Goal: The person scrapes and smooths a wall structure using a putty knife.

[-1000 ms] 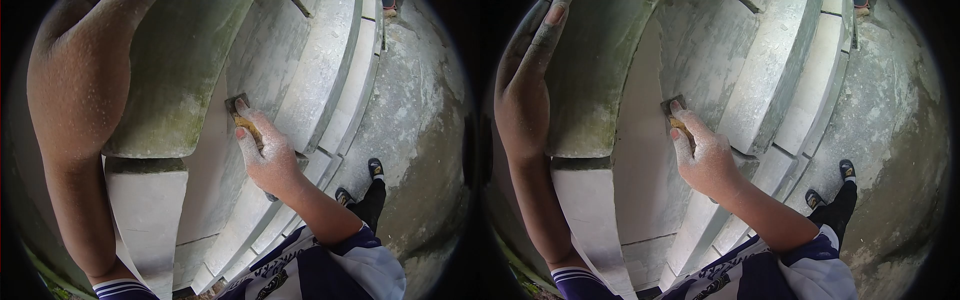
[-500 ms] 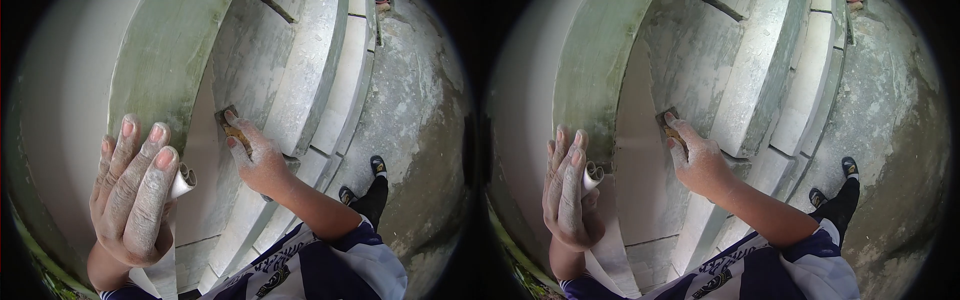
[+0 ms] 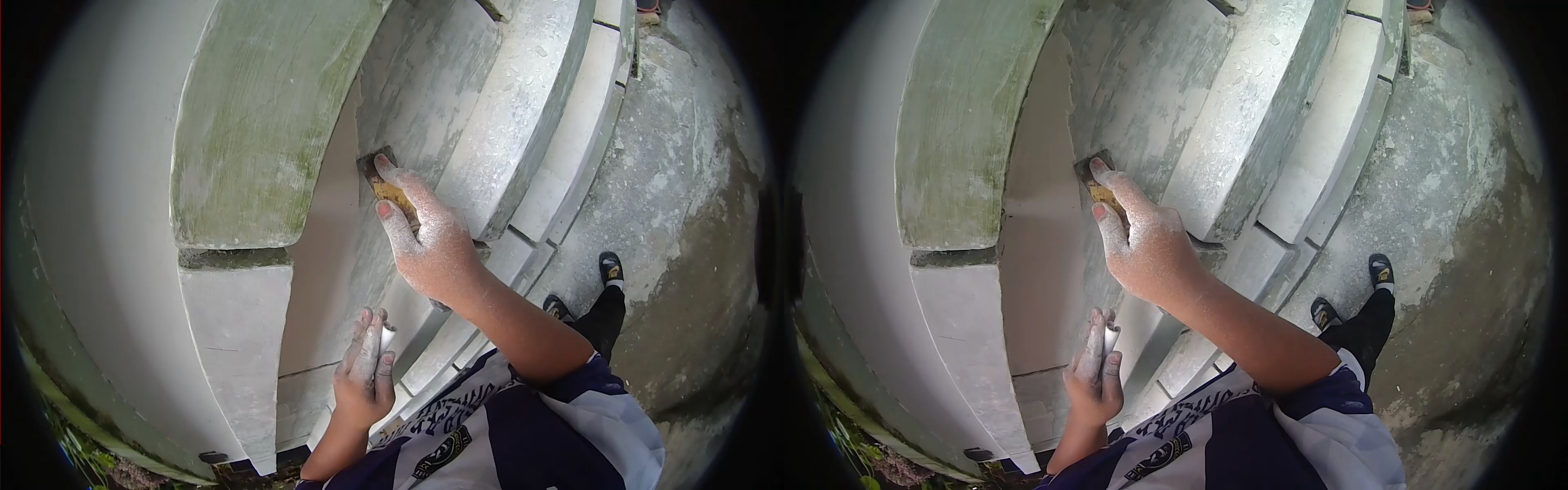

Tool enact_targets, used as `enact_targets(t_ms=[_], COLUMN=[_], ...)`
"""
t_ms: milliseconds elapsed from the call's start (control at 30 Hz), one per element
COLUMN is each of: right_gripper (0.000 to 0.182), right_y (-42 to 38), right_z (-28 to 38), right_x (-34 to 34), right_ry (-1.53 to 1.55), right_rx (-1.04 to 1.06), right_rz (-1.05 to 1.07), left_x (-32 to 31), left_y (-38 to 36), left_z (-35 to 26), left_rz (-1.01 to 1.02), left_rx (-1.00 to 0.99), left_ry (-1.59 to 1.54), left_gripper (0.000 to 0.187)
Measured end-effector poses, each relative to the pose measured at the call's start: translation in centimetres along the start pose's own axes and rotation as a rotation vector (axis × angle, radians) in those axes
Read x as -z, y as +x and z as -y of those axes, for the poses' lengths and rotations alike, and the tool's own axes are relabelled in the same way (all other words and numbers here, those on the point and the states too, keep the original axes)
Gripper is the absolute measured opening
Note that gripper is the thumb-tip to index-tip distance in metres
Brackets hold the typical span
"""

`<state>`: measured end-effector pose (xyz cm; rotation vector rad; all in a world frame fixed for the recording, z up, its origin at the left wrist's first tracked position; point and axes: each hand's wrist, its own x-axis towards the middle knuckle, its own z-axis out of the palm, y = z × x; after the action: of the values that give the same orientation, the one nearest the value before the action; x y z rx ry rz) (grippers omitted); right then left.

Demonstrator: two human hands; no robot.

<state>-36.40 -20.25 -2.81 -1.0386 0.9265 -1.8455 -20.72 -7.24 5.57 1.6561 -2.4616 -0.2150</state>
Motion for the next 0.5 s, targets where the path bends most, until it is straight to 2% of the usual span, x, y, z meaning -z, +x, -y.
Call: enact_targets(t_ms=[133,233,267,367,467,500], right_gripper=[0.044,0.045,0.045,0.046,0.048,0.049], right_y=[-0.1,-0.1,-0.4,-0.6,-0.9,-1.0], right_z=[0.2,0.0,0.5,0.1,0.7,0.5], right_x=[1.1,0.6,0.8,0.2,0.2,0.1], right_ry=[-0.042,-0.102,-0.080,-0.150,-0.176,-0.200], right_rx=[0.015,0.124,0.000,0.081,-0.037,-0.006], right_rz=[0.043,-0.017,0.032,-0.031,0.013,0.010], left_x=[-4.4,-4.8,-4.8,-5.5,-5.9,-5.8], left_y=[2.5,3.3,3.5,3.4,3.6,3.5], left_z=[2.8,3.8,3.9,4.3,4.5,4.2], left_rz=[-0.065,0.045,0.082,0.121,0.110,0.128], left_rx=[-0.057,-0.149,-0.188,-0.199,-0.203,-0.186], left_ry=[0.118,0.227,0.225,0.182,0.118,0.091], left_gripper=[0.058,0.064,0.069,0.067,0.066,0.066])
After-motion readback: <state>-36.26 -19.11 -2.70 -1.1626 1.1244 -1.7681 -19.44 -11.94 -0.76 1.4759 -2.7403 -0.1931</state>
